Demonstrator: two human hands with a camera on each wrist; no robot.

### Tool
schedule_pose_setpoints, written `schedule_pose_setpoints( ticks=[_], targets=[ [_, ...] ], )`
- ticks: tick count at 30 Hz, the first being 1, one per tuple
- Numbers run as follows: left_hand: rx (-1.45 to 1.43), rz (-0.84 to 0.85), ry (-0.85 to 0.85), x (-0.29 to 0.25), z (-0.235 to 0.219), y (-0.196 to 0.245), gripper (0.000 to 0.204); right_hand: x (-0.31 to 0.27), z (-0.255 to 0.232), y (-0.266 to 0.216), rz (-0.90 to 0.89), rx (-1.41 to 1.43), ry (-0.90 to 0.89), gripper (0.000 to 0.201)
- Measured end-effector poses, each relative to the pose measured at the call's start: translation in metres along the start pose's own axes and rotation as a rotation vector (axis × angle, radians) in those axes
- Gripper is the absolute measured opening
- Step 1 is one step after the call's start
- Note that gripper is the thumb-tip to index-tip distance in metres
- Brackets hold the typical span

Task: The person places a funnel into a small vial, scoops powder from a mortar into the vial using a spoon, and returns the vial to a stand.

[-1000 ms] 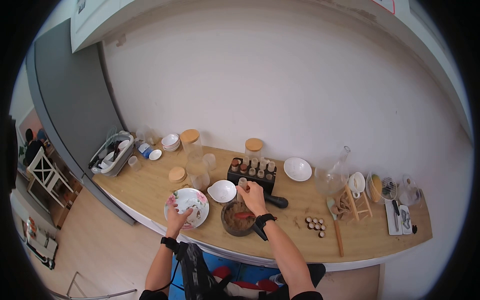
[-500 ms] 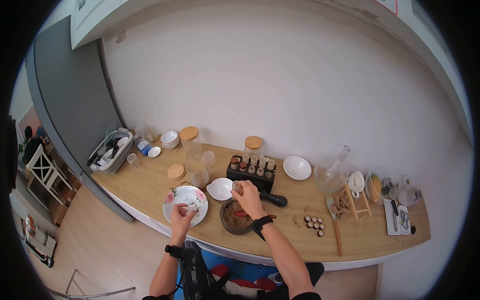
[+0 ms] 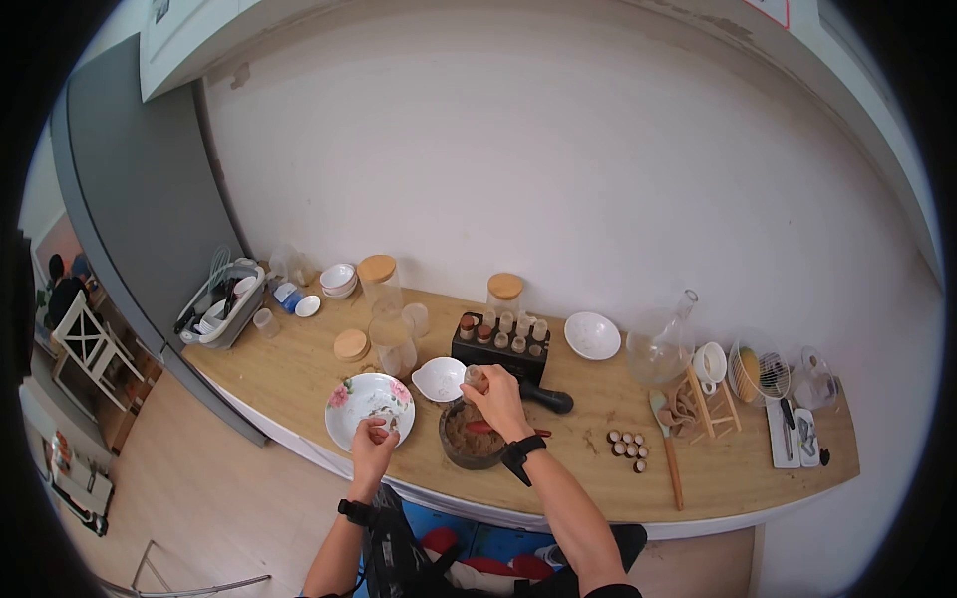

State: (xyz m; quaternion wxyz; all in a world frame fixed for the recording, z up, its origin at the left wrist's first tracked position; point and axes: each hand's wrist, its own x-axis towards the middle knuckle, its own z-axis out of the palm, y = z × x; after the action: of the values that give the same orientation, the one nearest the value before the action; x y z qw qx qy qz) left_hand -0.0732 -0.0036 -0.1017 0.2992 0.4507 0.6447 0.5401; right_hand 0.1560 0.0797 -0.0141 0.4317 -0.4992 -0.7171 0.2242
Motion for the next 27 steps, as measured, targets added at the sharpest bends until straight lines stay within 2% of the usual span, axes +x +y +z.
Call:
schedule_pose_setpoints(
  ticks=[3,7,9,10,12,13,15,16,18,19,21,23,24,25,27],
  targets=[
    [-0.009,0.003,-0.039,-0.004,0.002,0.008,0.029,-0.002,-0.001,-0.001,0.023,0.006,-0.024,0.033],
    [-0.002,-0.031,-0.105,-0.006,0.007,0.026,0.025,0.003,-0.009,-0.011,0.005,0.036,0.031,0.033],
    [-0.217,-0.097,-0.273,-0.003,0.013,0.04,0.03,0.006,-0.019,-0.027,0.024,0.072,0.047,0.033],
    [-0.219,-0.1,-0.274,-0.003,0.019,0.049,0.03,0.008,-0.024,-0.037,0.006,0.097,0.051,0.032],
    [-0.592,-0.255,-0.409,-0.003,0.033,0.072,0.036,0.01,-0.035,-0.061,-0.014,0.151,0.025,0.033],
    [-0.592,-0.254,-0.412,-0.004,0.038,0.085,0.036,0.01,-0.036,-0.066,-0.013,0.149,0.028,0.033],
    [-0.988,-0.406,-0.551,-0.008,0.045,0.108,0.04,0.01,-0.039,-0.074,-0.073,0.126,-0.033,0.036],
    [-0.987,-0.402,-0.558,-0.008,0.049,0.109,0.04,0.009,-0.041,-0.077,-0.084,0.111,-0.058,0.038],
    [-1.25,-0.573,-0.592,-0.007,0.055,0.108,0.037,0.007,-0.042,-0.081,-0.099,0.089,-0.062,0.036],
    [-1.248,-0.572,-0.594,-0.007,0.058,0.106,0.037,0.005,-0.043,-0.082,-0.112,0.07,-0.074,0.034],
    [-1.436,-0.541,-0.624,-0.006,0.062,0.102,0.034,0.0,-0.048,-0.088,-0.064,0.087,-0.114,0.034],
    [-1.496,-0.557,-0.665,-0.003,0.063,0.097,0.034,-0.004,-0.057,-0.095,0.084,0.324,-0.238,0.035],
    [-1.556,-0.574,-0.708,-0.001,0.063,0.095,0.034,-0.004,-0.06,-0.091,0.08,0.325,-0.238,0.035],
    [-1.554,-0.568,-0.708,-0.001,0.062,0.098,0.034,-0.003,-0.062,-0.084,0.073,0.448,-0.152,0.036],
    [-1.615,-0.697,-0.703,-0.002,0.059,0.105,0.036,-0.004,-0.084,-0.078,0.109,0.682,-0.021,0.036]
  ],
)
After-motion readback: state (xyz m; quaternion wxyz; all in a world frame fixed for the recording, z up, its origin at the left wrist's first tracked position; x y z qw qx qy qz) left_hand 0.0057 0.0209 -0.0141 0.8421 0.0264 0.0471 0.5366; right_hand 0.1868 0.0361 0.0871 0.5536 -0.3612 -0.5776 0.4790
